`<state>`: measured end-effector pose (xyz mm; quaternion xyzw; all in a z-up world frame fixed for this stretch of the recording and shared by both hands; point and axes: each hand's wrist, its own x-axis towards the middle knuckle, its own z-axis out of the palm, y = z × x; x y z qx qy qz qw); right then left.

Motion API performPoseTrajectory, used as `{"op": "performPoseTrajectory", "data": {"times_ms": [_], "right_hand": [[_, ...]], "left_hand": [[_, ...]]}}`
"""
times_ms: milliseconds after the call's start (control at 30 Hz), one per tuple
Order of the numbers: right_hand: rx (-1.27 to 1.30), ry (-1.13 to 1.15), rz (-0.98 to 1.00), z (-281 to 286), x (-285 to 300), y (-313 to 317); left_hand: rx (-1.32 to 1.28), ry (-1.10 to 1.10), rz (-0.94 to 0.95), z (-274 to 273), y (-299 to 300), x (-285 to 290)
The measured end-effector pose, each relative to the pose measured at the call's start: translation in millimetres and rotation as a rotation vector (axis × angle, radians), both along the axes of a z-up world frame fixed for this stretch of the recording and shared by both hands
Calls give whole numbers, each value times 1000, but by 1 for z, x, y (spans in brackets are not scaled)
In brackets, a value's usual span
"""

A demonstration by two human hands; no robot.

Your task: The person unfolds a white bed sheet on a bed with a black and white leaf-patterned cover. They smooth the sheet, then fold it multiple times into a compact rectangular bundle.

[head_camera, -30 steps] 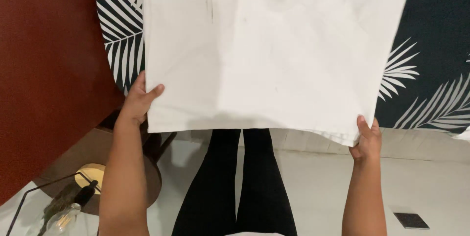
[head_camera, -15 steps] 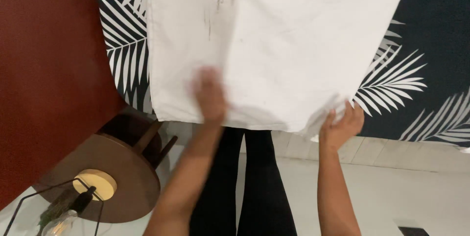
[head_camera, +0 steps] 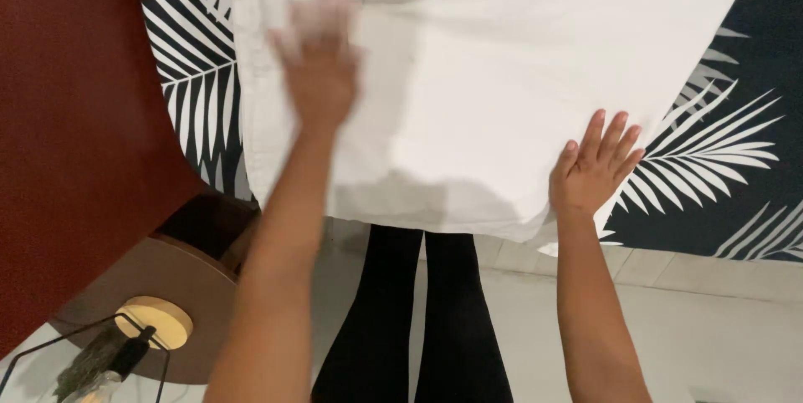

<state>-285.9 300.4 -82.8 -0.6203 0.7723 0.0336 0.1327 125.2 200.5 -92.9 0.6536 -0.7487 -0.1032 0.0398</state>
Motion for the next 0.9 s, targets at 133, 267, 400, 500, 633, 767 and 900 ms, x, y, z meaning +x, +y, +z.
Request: {"op": "performPoseTrajectory", "data": {"times_ms": [133, 267, 400, 500, 633, 767, 900], "right_hand": [[-117, -98, 24, 0, 62, -12], [-125, -244, 489, 3, 164, -53], [-180, -115, 692, -39, 127, -150], [-247, -75, 416, -18, 42, -219], [129, 71, 43, 50, 8, -249], [-17, 55, -2, 18, -9, -242], [-80, 45, -12, 7, -12, -240]], "left_hand": [[185, -46, 330, 32, -4, 60], [129, -43, 351, 30, 3, 57], [52, -50, 318, 20, 8, 63], [17, -33, 313, 19, 9, 58], [37, -114, 422, 23, -23, -9], [8, 167, -45, 22, -42, -183], [-126, 462, -299, 5, -88, -240]]}}
